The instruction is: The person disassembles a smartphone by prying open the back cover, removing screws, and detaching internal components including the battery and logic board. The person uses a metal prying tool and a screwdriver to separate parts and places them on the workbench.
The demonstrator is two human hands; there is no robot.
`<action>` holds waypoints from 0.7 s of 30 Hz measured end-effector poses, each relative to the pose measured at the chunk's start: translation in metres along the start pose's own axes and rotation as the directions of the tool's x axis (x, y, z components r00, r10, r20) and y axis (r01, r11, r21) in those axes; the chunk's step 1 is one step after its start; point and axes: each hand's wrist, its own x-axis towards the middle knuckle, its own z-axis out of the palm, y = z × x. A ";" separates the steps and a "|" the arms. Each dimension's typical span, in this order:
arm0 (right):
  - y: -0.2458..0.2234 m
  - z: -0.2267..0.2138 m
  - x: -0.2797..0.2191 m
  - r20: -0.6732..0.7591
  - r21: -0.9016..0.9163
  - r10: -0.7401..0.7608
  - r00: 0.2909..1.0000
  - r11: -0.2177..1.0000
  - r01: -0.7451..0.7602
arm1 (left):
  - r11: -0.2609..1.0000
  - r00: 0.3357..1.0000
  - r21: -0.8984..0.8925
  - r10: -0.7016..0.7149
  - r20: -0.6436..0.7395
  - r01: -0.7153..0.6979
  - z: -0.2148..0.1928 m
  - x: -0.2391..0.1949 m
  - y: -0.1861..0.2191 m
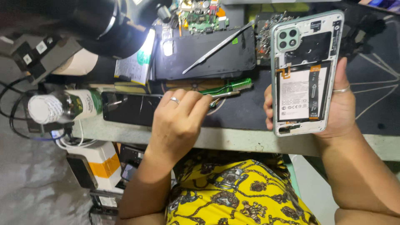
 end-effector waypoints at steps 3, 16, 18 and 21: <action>0.004 -0.002 -0.001 -0.001 -0.069 0.013 1.000 0.998 -0.013 | 0.996 0.996 0.028 -0.087 0.018 0.087 -0.004 -0.019 -0.005; 0.010 0.007 0.001 0.100 -0.027 0.130 0.986 0.991 -0.128 | 0.980 0.974 0.025 -0.199 0.108 0.198 0.007 -0.065 0.012; 0.012 0.010 0.002 0.125 -0.030 0.155 0.980 0.988 -0.152 | 0.964 0.964 -0.054 -0.256 0.069 0.260 0.006 -0.068 0.017; 0.018 0.020 -0.003 0.231 0.066 0.250 0.940 0.960 -0.272 | 0.937 0.954 -0.186 -0.300 -0.003 0.295 -0.006 -0.071 0.023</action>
